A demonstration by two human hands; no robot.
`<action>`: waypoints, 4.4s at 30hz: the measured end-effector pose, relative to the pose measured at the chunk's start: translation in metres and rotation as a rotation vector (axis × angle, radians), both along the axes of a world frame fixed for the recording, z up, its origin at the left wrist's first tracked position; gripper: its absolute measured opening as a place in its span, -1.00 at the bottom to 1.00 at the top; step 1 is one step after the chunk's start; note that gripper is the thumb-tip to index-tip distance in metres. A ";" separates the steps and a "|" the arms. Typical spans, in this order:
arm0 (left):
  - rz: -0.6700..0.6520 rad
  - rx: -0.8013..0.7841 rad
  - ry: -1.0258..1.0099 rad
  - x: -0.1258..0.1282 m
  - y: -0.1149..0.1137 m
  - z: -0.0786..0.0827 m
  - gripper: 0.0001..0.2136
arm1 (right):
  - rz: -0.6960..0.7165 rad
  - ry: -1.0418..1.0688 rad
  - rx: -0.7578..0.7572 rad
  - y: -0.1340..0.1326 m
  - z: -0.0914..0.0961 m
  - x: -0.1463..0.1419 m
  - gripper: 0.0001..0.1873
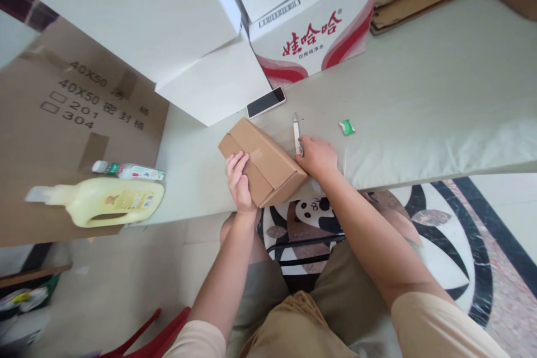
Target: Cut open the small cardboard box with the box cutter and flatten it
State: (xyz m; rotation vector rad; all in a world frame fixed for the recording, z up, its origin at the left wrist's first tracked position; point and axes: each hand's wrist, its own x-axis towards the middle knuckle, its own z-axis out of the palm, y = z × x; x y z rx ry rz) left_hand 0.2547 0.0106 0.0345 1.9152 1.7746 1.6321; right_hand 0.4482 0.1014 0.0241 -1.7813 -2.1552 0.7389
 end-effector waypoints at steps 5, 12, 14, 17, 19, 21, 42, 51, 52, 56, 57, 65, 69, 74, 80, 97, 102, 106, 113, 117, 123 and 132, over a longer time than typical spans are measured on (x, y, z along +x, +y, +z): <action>-0.038 0.019 -0.009 -0.002 -0.002 0.000 -0.56 | 0.079 -0.059 -0.005 -0.001 0.002 0.002 -0.55; -0.052 0.033 -0.007 -0.003 -0.002 -0.002 -0.58 | 0.074 -0.142 -0.046 -0.003 0.001 0.005 -0.72; -0.046 0.029 -0.004 -0.002 -0.002 -0.002 -0.57 | 0.029 -0.109 -0.045 0.000 -0.002 0.006 -0.70; -0.023 0.016 0.008 -0.001 0.000 0.000 -0.54 | -0.061 0.135 -0.073 0.008 -0.003 0.009 -0.60; -0.011 0.011 0.010 0.001 0.001 0.001 -0.52 | -0.112 0.416 -0.087 0.013 0.001 0.014 -0.59; -0.013 0.004 0.010 0.004 0.003 0.004 -0.52 | -0.142 0.741 -0.066 0.014 0.010 0.020 -0.63; 0.055 0.044 -0.070 0.024 0.013 0.003 -0.64 | 0.231 0.926 0.357 -0.044 0.079 0.017 -0.81; 0.030 0.072 -0.062 0.024 0.013 0.002 -0.68 | 0.266 0.849 0.383 -0.042 0.077 0.013 -0.86; 0.026 0.079 -0.060 0.023 0.013 0.001 -0.70 | 0.269 0.851 0.387 -0.042 0.077 0.013 -0.85; 0.035 0.074 -0.046 0.024 0.013 0.002 -0.67 | 0.298 0.823 0.441 -0.043 0.077 0.012 -0.86; 0.038 0.071 -0.041 0.024 0.013 0.002 -0.66 | 0.309 0.803 0.482 -0.044 0.077 0.011 -0.86; 0.020 0.113 0.018 0.022 0.014 0.001 -0.72 | 0.401 0.621 0.645 -0.049 0.076 0.002 -0.82; 0.019 0.135 0.044 0.022 0.016 0.000 -0.72 | 0.382 0.662 0.630 -0.048 0.073 0.002 -0.85; 0.016 0.153 0.028 0.023 0.015 0.000 -0.73 | 0.318 0.808 0.617 -0.046 0.070 0.003 -0.87; 0.010 0.138 0.037 0.022 0.013 0.000 -0.74 | 0.288 0.840 0.597 -0.047 0.070 0.005 -0.87; 0.060 0.134 0.037 0.025 0.016 -0.001 -0.74 | 0.285 0.723 0.839 -0.049 0.057 -0.006 -0.87; 0.057 0.129 0.033 0.024 0.016 -0.003 -0.78 | 0.380 0.702 0.894 -0.048 0.056 -0.007 -0.81; 0.062 0.143 0.036 0.025 0.016 -0.002 -0.79 | 0.395 0.697 0.870 -0.048 0.057 -0.005 -0.76; 0.120 0.105 0.096 0.025 0.016 -0.003 -0.75 | 0.468 0.675 0.767 -0.048 0.060 -0.001 -0.72; 0.101 0.122 0.081 0.025 0.016 -0.002 -0.76 | 0.451 0.668 0.771 -0.049 0.058 -0.001 -0.73; 0.094 0.106 0.061 0.025 0.016 -0.002 -0.76 | 0.396 0.707 0.805 -0.048 0.056 -0.003 -0.77; 0.057 0.129 0.025 0.025 0.016 -0.003 -0.78 | 0.392 0.697 0.807 -0.048 0.056 -0.004 -0.76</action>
